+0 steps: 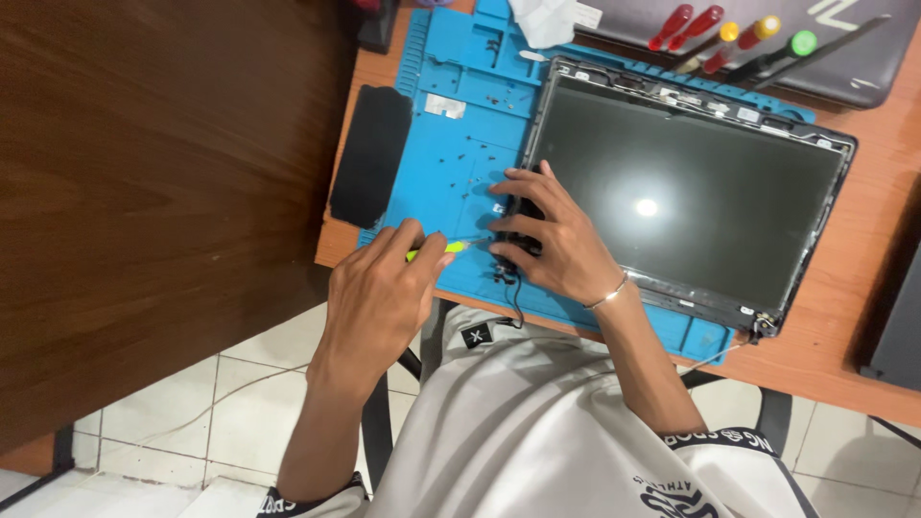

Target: The person repairs a laptop by using a screwdriver to remove screws from the inner bezel and screen assembly.

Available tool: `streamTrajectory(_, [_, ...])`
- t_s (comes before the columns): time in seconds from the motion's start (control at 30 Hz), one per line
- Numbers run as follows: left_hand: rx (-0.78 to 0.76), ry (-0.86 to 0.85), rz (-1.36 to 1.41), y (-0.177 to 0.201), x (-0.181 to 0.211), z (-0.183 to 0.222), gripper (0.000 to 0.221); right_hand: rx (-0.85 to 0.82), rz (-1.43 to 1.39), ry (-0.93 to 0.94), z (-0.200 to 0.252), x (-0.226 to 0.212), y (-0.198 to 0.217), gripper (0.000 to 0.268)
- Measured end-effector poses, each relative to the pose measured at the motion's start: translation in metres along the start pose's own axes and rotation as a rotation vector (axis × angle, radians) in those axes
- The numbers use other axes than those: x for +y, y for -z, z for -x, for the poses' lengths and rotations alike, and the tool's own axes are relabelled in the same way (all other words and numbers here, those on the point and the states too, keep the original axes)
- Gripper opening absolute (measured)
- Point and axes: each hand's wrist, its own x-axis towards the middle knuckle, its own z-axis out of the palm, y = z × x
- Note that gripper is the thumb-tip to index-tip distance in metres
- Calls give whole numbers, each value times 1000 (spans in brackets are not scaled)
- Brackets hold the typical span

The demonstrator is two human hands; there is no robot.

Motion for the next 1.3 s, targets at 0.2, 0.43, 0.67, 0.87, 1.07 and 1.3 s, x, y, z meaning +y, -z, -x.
streamTrajectory(0.2, [47,33,21,2,-17,2,14,-25,29,18,-19,1,-6,12])
streamTrajectory(0.43, [190,151,-12,-7,-39,-5,12,13,72,-11,-36,5,-7,11])
streamTrajectory(0.67, [265,214,-23,-21,-57,-18,9,56,195,-40,-49,11,-6,9])
streamTrajectory(0.87, [240,235,2,-24,-64,-21,10,50,221,-27,-58,16,-10,10])
streamTrajectory(1.07, [220,257,17,-24,-66,-23,9,71,213,-51,-58,18,-12,9])
streamTrajectory(1.3, [202,261,15,-24,-65,-25,10,78,199,-65,-56,20,-12,9])
